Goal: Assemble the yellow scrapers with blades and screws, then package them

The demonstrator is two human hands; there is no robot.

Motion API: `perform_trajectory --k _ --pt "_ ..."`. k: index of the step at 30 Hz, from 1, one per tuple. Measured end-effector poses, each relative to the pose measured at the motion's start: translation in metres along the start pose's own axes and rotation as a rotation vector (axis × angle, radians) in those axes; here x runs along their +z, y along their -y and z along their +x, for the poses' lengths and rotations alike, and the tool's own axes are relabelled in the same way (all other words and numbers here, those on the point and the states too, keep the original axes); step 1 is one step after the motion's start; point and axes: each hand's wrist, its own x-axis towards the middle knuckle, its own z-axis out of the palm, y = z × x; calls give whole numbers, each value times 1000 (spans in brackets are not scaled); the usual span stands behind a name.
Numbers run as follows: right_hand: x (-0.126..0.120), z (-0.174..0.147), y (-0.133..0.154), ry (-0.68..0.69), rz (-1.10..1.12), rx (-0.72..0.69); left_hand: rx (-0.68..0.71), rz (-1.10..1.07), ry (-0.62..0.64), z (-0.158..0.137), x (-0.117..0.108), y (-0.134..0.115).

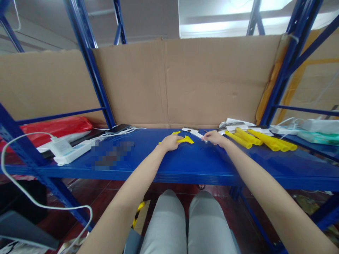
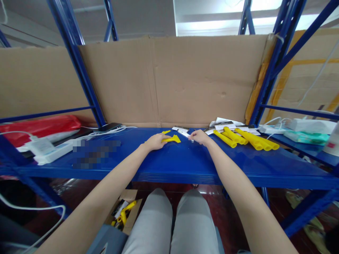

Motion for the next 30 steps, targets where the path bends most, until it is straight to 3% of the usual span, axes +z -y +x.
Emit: perform_trajectory --k 12,20,30 --pt "-1 -1 -2 142 70 -97 89 -101 -14 -1 -3 -2" --pt "0 -2 2 113 71 -74 176 -295 -29 7 5 3" --pt "0 -9 7 226 127 -133 218 -350 -41 6 0 0"
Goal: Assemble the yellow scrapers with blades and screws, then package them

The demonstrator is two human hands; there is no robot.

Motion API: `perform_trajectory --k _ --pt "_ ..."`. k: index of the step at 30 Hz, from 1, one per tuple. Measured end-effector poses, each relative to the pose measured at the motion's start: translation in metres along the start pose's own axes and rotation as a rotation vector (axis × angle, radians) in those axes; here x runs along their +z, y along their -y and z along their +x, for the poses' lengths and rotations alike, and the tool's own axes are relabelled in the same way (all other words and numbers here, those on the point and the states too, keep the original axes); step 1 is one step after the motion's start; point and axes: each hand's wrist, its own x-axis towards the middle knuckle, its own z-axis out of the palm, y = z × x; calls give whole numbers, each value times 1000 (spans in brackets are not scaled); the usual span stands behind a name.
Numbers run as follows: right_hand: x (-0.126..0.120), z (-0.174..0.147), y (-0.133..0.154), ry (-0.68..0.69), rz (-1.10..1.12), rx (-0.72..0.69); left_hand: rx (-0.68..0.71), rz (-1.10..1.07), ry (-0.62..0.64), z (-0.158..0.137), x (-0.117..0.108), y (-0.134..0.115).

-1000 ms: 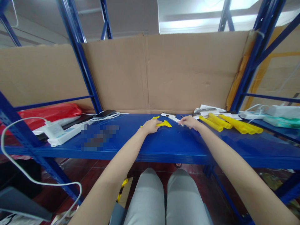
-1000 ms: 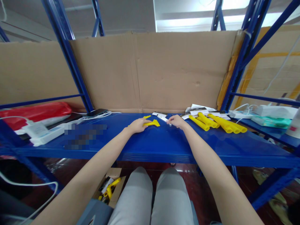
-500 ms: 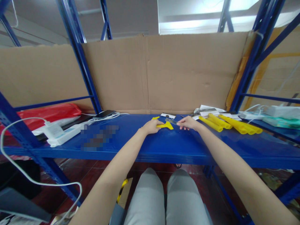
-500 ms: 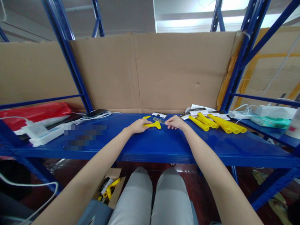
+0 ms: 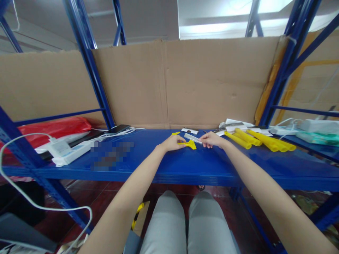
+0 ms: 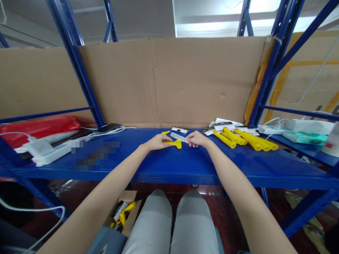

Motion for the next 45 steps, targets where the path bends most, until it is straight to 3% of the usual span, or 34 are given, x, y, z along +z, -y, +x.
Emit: perform_trajectory --k 14,27,39,45 --pt "1 3 -2 18 38 33 9 40 23 3 9 6" --pt "3 1 1 54 144 75 -23 317 108 -2 5 -25" --pt "10 1 3 151 382 73 -56 412 26 -2 11 -25" --pt "14 0 5 152 370 120 -42 426 10 -2 9 -29"
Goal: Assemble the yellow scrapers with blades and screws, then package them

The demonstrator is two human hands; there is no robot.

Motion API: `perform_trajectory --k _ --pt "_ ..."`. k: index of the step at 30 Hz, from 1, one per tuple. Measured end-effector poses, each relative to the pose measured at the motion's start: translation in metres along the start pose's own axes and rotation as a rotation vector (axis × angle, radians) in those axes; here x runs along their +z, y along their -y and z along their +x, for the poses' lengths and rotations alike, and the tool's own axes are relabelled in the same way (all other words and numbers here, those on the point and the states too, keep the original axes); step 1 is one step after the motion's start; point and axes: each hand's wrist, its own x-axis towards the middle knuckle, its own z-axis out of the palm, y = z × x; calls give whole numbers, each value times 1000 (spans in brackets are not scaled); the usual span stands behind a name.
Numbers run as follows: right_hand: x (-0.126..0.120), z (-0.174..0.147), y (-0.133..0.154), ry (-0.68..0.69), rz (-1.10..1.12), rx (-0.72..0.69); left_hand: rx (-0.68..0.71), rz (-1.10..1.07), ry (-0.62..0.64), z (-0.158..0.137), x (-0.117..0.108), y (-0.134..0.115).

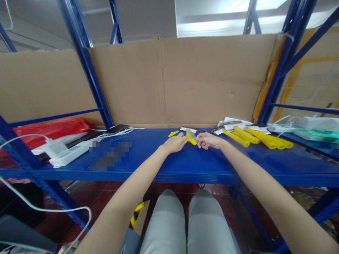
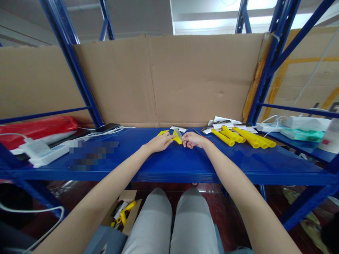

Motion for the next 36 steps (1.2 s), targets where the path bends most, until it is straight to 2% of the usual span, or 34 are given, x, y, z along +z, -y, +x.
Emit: perform_trajectory --k 7,14,23,32,36 --pt "3 -1 3 10 -6 -3 -20 34 -7 -1 -1 -1" --pt "6 -3 5 36 -40 -9 38 82 14 0 2 1" --pt "-1 0 1 98 -15 -6 38 71 8 0 2 2" --pt "-2 -7 4 73 -40 -46 48 107 10 -1 2 2" --pt "-6 -7 1 104 -30 -82 68 112 8 -1 1 2"
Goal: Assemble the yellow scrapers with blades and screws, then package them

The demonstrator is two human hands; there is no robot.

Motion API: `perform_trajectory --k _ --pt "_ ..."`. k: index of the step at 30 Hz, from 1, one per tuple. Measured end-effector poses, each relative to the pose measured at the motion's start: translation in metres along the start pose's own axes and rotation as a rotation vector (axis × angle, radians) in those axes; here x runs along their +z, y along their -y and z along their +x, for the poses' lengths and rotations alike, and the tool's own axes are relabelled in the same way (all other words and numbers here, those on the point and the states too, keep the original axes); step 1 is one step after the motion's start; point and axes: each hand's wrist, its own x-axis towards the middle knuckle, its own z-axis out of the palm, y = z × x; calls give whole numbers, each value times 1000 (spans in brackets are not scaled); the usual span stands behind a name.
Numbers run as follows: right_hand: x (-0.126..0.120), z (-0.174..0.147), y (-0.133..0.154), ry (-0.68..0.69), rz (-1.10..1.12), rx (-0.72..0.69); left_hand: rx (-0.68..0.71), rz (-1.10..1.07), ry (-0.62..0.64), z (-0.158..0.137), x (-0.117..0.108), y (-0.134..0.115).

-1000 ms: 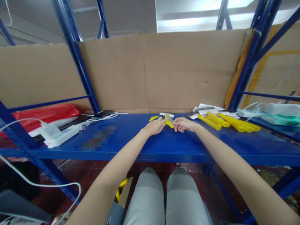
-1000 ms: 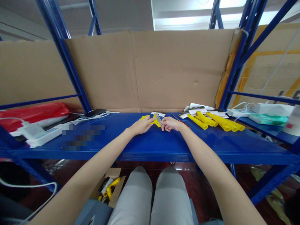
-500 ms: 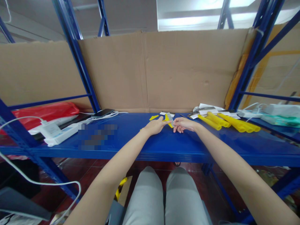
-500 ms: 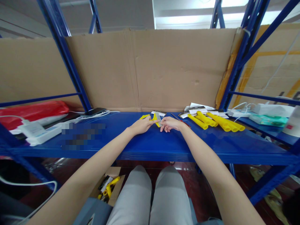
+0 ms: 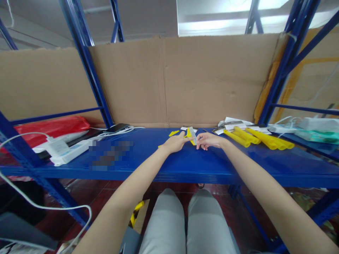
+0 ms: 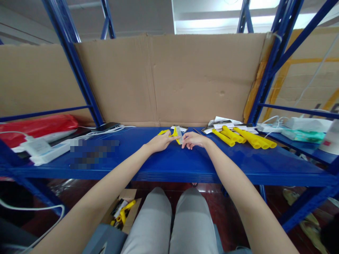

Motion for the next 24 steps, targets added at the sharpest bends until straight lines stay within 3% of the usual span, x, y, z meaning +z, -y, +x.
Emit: perform_trajectory --k 24 --pt "-10 4 -8 82 -10 -72 15 18 -7 -1 1 3"
